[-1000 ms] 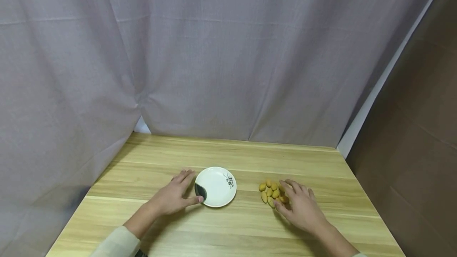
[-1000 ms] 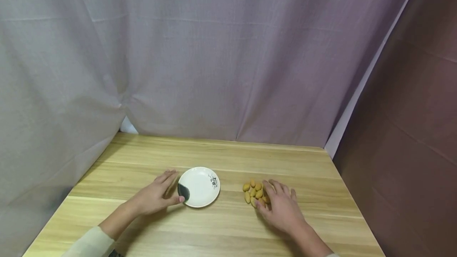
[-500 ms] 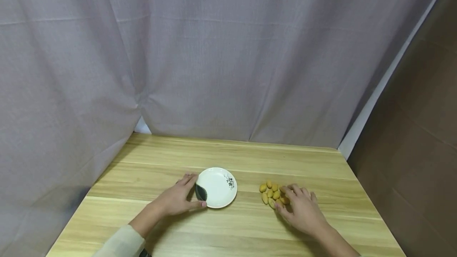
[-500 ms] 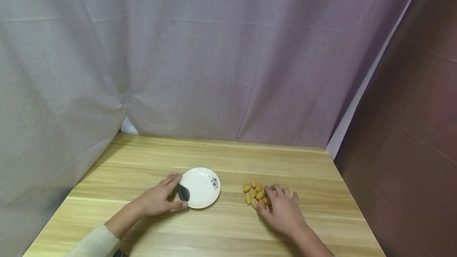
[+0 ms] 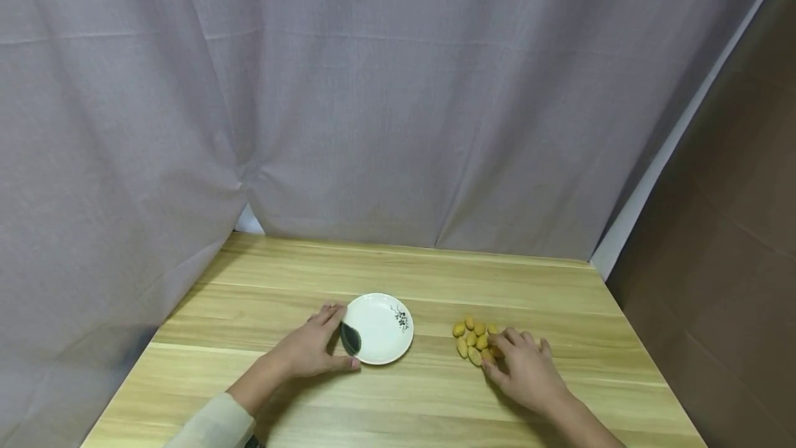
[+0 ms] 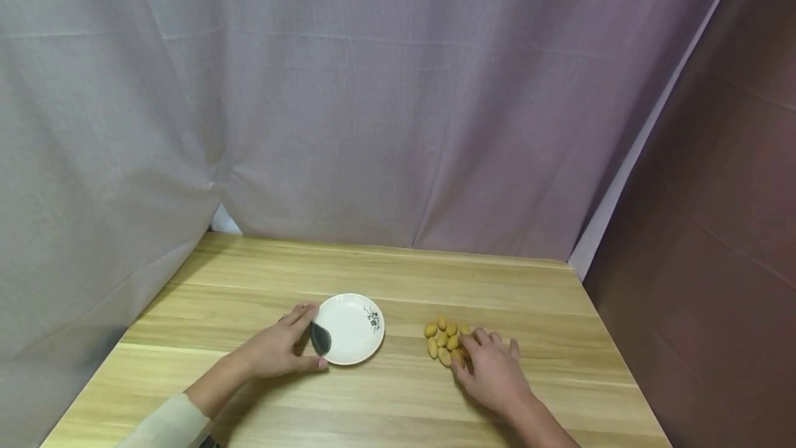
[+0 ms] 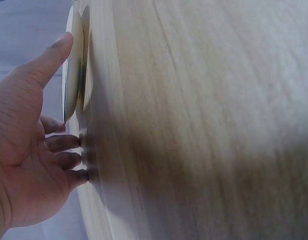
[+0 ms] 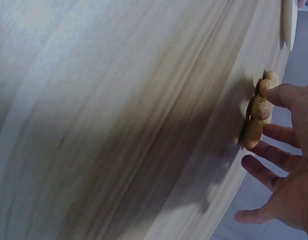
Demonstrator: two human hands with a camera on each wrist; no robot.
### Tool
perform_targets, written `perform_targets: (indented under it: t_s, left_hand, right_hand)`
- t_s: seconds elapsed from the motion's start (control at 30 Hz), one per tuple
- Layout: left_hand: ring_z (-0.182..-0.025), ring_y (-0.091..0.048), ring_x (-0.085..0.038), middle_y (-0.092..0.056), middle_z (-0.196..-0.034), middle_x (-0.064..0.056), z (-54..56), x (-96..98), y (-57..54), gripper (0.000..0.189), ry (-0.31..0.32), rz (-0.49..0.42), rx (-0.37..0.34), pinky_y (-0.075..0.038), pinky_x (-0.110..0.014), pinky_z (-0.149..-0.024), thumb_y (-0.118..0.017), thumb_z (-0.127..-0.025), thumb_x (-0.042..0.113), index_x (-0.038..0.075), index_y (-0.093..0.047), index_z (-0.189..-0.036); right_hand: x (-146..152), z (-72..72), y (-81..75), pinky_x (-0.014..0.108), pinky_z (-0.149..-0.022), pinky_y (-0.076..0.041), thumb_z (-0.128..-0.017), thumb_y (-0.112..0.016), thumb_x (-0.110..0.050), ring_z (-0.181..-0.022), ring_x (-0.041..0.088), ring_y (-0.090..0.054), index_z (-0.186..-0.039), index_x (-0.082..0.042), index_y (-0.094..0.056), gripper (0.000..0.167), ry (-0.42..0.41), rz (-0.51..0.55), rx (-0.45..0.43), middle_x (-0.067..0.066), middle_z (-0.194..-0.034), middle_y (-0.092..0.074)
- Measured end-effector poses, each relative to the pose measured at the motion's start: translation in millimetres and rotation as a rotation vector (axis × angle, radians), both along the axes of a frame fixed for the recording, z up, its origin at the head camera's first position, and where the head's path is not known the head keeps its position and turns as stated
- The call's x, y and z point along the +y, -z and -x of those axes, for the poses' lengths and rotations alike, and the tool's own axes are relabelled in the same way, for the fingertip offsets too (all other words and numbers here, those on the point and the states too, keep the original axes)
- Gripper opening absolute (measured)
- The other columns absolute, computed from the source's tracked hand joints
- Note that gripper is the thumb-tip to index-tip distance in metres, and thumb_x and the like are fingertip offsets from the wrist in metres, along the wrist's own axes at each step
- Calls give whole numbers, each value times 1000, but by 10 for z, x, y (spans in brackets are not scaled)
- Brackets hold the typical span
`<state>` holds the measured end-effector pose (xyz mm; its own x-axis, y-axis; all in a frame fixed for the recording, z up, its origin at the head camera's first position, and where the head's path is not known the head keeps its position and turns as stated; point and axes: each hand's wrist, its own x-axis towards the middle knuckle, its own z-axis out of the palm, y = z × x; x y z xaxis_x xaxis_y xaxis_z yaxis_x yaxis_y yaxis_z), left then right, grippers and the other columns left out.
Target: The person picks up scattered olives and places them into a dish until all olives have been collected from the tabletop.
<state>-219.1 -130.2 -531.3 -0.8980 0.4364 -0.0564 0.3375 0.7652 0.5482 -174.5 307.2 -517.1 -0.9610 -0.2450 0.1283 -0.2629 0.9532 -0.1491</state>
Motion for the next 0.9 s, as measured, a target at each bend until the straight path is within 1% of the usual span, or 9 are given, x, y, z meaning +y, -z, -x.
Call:
perform_targets:
  t_s: [0.17, 0.3, 0.4, 0.53, 0.7, 0.8, 0.9]
  left_hand:
    - [-166, -30, -54, -31, -181, -22, 3, 14, 4, 125, -6, 0, 9, -35, -74, -130, -84, -85, 73, 3, -30, -174]
    - [-165, -31, -55, -31, -181, -22, -7, 20, -11, 123, -11, 2, 10, -35, -75, -130, -84, -86, 73, 4, -30, -174]
    - [-165, -31, -55, -32, -181, -22, -16, 27, -16, 122, -18, 5, 10, -35, -75, -130, -84, -87, 72, 4, -31, -174]
    - [-166, -31, -53, -33, -180, -22, -16, 41, -6, 122, -21, 5, 17, -34, -73, -131, -84, -87, 70, 2, -31, -173]
    - [-167, -30, -52, -31, -181, -22, -2, 64, 9, 124, -19, 4, 16, -32, -71, -133, -83, -87, 73, 2, -30, -174]
    - [-165, -30, -55, -30, -181, -24, 5, 82, 12, 126, -17, -3, 9, -34, -73, -132, -84, -86, 73, 2, -29, -174]
    - [-164, -31, -58, -29, -181, -25, 8, 99, 10, 126, -17, -10, 8, -36, -75, -129, -85, -86, 72, 2, -28, -174]
  right_hand:
    - [7, 5, 4, 95, -102, -43, -96, -87, -34, -114, 34, -69, -129, -11, -77, 42, -1, 1, 0, 4, -120, -73]
    - [15, 8, -10, 95, -101, -43, -95, -87, -32, -112, 31, -69, -122, -12, -79, 35, -5, -1, -5, 3, -118, -73]
    - [25, 3, -29, 96, -101, -43, -95, -84, -23, -110, 30, -69, -120, -13, -79, 28, -10, 1, -9, 2, -117, -73]
    - [35, -9, -50, 96, -100, -43, -90, -79, -10, -110, 29, -70, -123, -12, -79, 33, -16, -1, -15, 3, -118, -74]
    - [49, -14, -47, 94, -99, -46, -92, -84, -10, -109, 31, -72, -125, -11, -79, 33, -13, -35, 0, 5, -119, -75]
    - [63, -11, -35, 93, -98, -49, -91, -88, -10, -107, 31, -72, -123, -12, -79, 33, -14, -53, 26, 4, -117, -76]
    - [75, -14, -22, 90, -96, -52, -90, -89, -9, -103, 29, -73, -119, -13, -80, 31, -19, -66, 63, 3, -113, -76]
